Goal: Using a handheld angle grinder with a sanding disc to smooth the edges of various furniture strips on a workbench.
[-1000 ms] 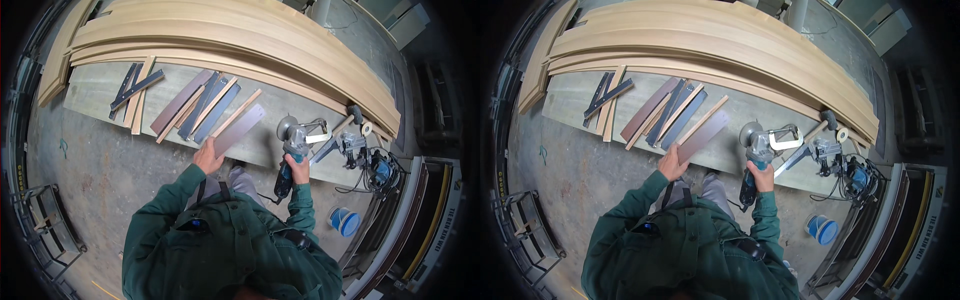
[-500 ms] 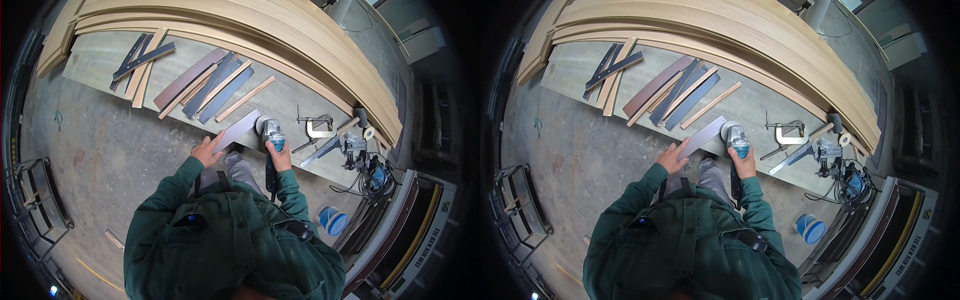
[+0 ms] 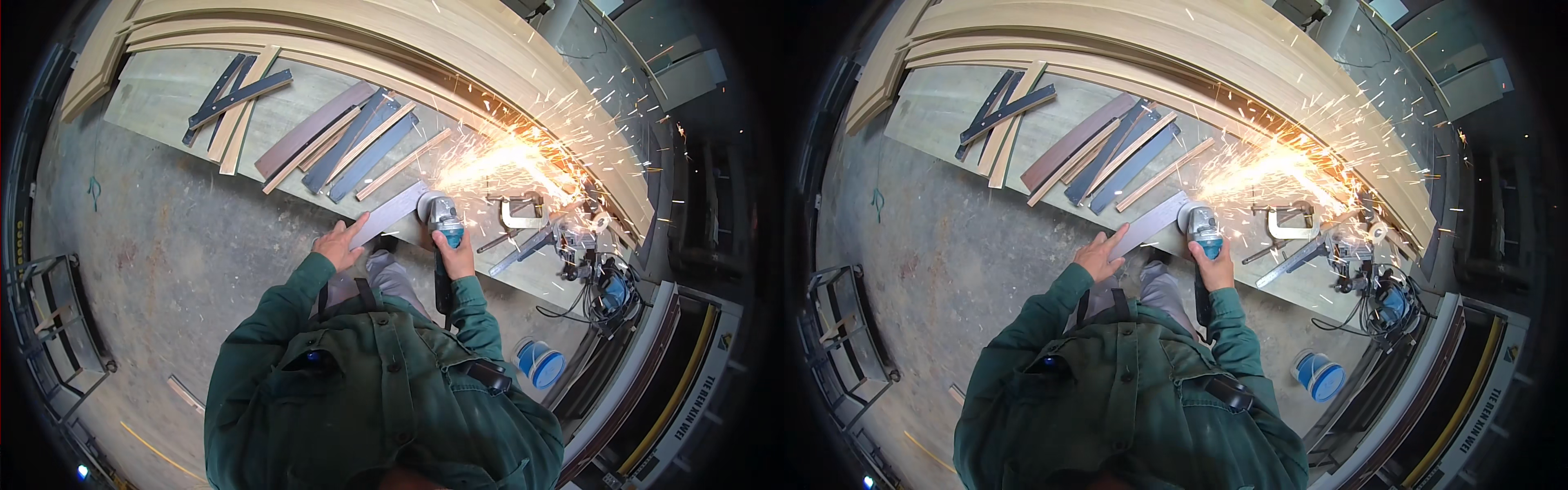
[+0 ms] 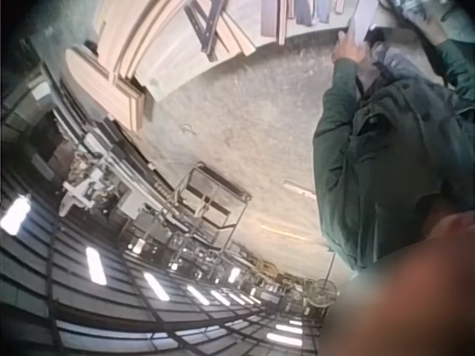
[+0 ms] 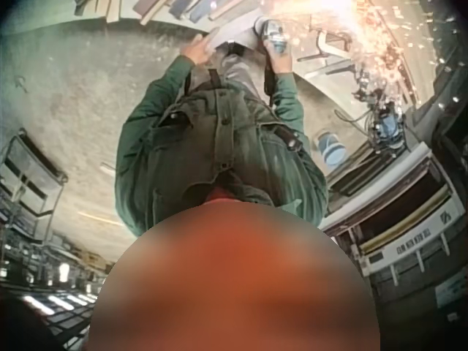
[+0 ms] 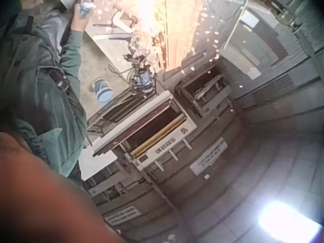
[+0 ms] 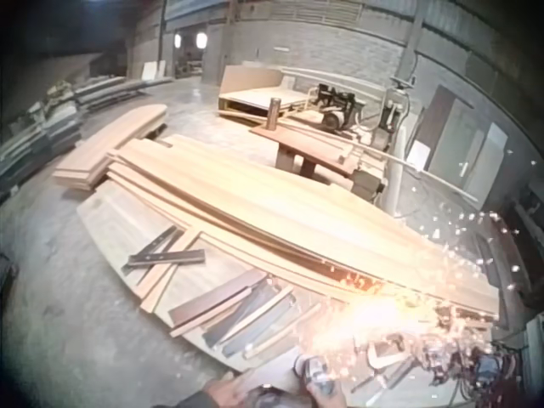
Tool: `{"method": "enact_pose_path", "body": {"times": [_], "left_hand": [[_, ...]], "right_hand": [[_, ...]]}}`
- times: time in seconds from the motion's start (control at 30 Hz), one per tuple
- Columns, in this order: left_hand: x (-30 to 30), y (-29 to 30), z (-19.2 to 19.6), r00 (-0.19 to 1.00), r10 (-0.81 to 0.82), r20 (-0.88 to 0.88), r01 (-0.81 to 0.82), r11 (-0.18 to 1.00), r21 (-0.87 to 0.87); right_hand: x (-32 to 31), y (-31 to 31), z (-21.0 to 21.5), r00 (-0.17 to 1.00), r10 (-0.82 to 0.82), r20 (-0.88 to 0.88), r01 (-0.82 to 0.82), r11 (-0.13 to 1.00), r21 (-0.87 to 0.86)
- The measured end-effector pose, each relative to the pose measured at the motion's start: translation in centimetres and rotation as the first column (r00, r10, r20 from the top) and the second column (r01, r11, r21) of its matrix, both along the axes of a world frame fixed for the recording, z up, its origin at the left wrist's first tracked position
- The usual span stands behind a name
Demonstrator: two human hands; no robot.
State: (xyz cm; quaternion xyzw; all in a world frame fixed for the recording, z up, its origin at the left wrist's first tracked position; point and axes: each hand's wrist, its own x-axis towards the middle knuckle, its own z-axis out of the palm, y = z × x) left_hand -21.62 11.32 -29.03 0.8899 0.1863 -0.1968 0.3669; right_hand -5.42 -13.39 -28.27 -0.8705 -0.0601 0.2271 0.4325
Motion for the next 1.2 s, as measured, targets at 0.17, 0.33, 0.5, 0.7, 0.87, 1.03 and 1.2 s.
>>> {"method": "enact_pose_path", "body": {"times": [0.17, 0.33, 0.5, 0.7, 0.87, 1.03, 1.2], "left_hand": [[0.0, 0.2, -0.2, 1.000, -0.001, -0.007, 0.001, 1.000, -0.009], [-0.2, 0.5, -0.8, 1.000, -0.007, 0.000, 0.007, 1.000, -0.029], [0.0, 0.6, -0.7, 1.000, -0.016, 0.020, 0.016, 0.999, -0.029], [0.1, 0.7, -0.3, 1.000, -0.012, 0.004, 0.012, 1.000, -0.017], [-0.1, 0.8, -0.4, 1.000, -0.013, 0.015, 0.013, 1.000, -0.012], [0.2, 0.9, 0.1, 1.000, -0.020, -0.020, 0.020, 1.000, -0.020], [0.3, 0.9, 0.0, 0.999, -0.040, -0.007, 0.040, 0.999, -0.006]], "right_hand": [[0.5, -0.5, 0.2, 0.993, -0.122, -0.005, 0.122, 0.992, 0.029], [-0.1, 0.2, 1.5, 0.999, -0.043, -0.019, 0.043, 0.999, 0.004], [-0.4, 1.3, 1.3, 0.999, 0.007, -0.038, -0.008, 1.000, -0.027], [1.2, 0.5, 1.6, 0.992, -0.127, -0.023, 0.128, 0.990, 0.055], [1.5, 1.6, 2.1, 0.999, -0.032, -0.016, 0.032, 0.999, 0.043], [1.5, 2.2, 1.2, 0.998, 0.042, -0.051, -0.043, 0.999, -0.014], [1.3, 2.2, 0.2, 0.999, 0.026, -0.039, -0.027, 0.999, -0.027]]}}
